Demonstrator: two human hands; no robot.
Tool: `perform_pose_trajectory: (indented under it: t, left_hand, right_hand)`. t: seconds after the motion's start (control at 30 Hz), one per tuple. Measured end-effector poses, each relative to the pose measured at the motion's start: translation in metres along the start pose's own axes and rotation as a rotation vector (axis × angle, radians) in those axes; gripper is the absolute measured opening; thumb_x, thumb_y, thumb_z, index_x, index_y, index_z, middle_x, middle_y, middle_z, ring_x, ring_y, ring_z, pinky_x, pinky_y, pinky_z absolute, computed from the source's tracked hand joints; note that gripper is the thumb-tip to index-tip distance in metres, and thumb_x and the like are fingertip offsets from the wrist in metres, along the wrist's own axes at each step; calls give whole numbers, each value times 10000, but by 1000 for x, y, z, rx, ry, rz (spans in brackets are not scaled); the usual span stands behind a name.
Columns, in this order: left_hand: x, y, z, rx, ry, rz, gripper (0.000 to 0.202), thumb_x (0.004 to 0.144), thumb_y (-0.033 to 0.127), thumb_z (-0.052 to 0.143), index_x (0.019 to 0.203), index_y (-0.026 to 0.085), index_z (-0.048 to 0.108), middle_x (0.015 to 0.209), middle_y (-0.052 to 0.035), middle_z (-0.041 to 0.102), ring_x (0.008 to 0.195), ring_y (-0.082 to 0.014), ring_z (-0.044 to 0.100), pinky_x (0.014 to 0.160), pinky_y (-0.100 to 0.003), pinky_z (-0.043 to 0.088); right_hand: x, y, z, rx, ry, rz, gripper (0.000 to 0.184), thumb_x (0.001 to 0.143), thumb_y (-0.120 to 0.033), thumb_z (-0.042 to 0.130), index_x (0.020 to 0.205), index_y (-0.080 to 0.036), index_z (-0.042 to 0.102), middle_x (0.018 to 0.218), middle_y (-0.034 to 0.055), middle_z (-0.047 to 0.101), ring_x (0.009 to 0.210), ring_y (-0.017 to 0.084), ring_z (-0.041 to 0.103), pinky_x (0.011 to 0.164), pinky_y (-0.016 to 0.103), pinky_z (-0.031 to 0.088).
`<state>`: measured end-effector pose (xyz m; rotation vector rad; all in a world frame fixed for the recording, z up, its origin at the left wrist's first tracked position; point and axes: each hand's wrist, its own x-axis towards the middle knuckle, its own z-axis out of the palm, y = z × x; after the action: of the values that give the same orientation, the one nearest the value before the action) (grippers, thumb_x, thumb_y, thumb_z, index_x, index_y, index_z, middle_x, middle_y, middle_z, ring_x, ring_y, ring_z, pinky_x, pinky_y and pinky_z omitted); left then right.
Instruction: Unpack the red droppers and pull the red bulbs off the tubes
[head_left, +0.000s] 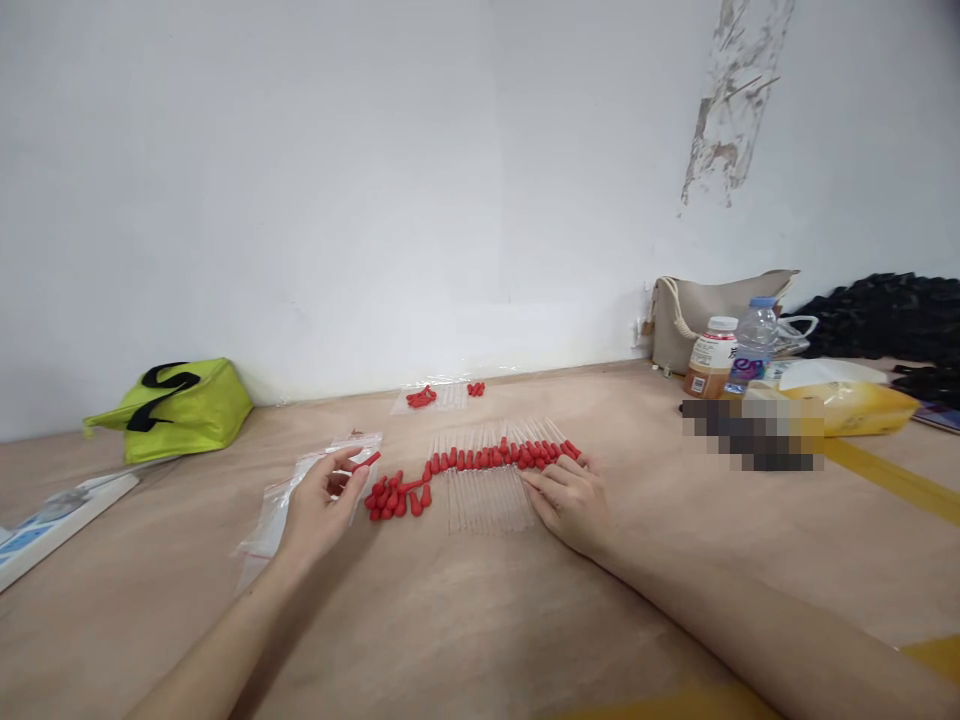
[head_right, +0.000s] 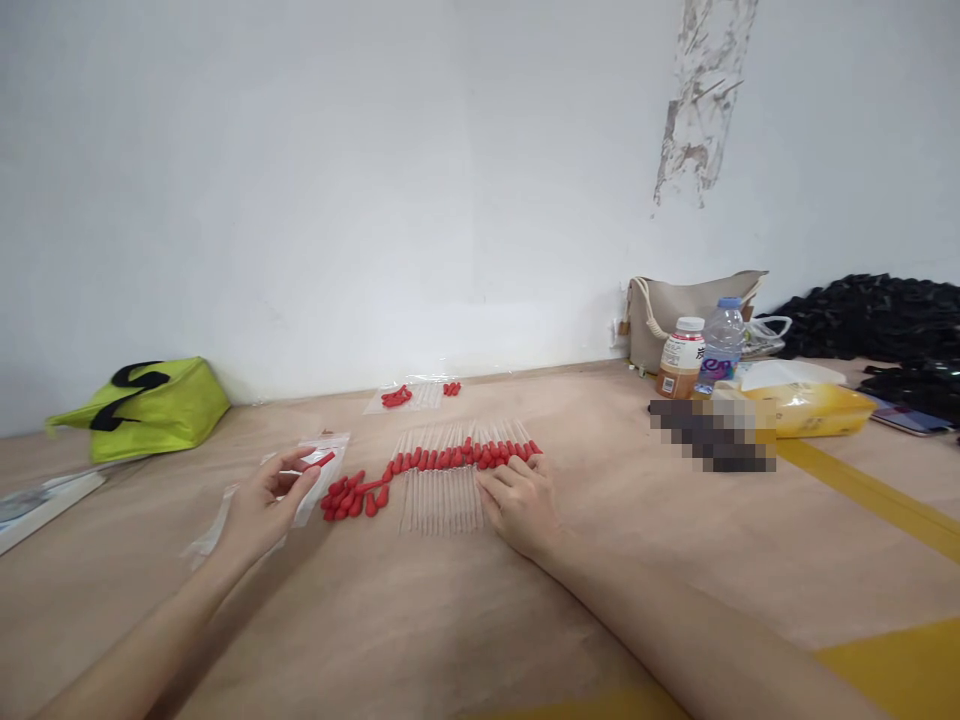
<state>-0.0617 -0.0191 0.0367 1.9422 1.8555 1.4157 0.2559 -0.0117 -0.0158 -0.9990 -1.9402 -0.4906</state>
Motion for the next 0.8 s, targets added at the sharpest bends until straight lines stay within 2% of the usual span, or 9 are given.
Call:
perform_pose_trajectory:
  t: [0.23, 0.33, 0.43, 0.53, 0.67, 0.8]
  left_hand:
    - [4, -11, 4, 8, 26, -49, 426, 665, 515, 562, 930, 181, 554, 782, -21, 594, 616, -130, 514, 514, -228, 409]
    - [7, -16, 8, 30, 12, -78, 410, 654, 531, 572, 866, 180, 551, 770, -21, 602, 626, -138, 530, 527, -235, 409]
    - [8, -18, 13, 49, -27, -75, 393, 666, 531, 564, 851, 184, 555, 778, -17, 615, 625, -138, 532, 544, -238, 406]
    - [7, -16, 16, 77, -65, -45, 361, 680, 517, 556, 840, 194, 565, 794, -9, 621, 610, -128, 509, 545, -230, 396]
    - [2, -8, 17, 185, -85, -9, 320, 692, 515, 541, 792, 214, 584, 781, 12, 617, 603, -129, 490, 530, -226, 377]
    - [1, -6, 17, 277, -108, -29, 318, 680, 525, 542, 755, 221, 590, 728, 19, 611, 594, -142, 501, 519, -230, 367]
  right_hand:
    - [4, -1, 5, -29, -64, -13, 187, 820, -251, 486, 730, -222, 648, 590, -1, 591, 640, 119, 443, 693, 315, 217]
    - [5, -3, 3, 10, -148, -22, 184, 795, -350, 519, 772, -218, 646, 634, 4, 605, 664, 127, 450, 716, 322, 224]
    - [6, -4, 0, 52, -220, -41, 288, 750, -476, 545, 831, -217, 642, 686, 12, 609, 705, 141, 461, 749, 337, 234]
    - [7, -5, -1, 70, -274, -46, 342, 729, -527, 544, 852, -221, 639, 705, 16, 601, 730, 152, 462, 766, 353, 238]
    - [7, -6, -2, 64, -278, -47, 347, 732, -527, 542, 855, -219, 641, 717, 24, 596, 743, 159, 467, 770, 359, 246]
    - [7, -5, -3, 74, -254, -50, 356, 728, -529, 547, 878, -220, 641, 719, 24, 598, 734, 157, 470, 769, 356, 254]
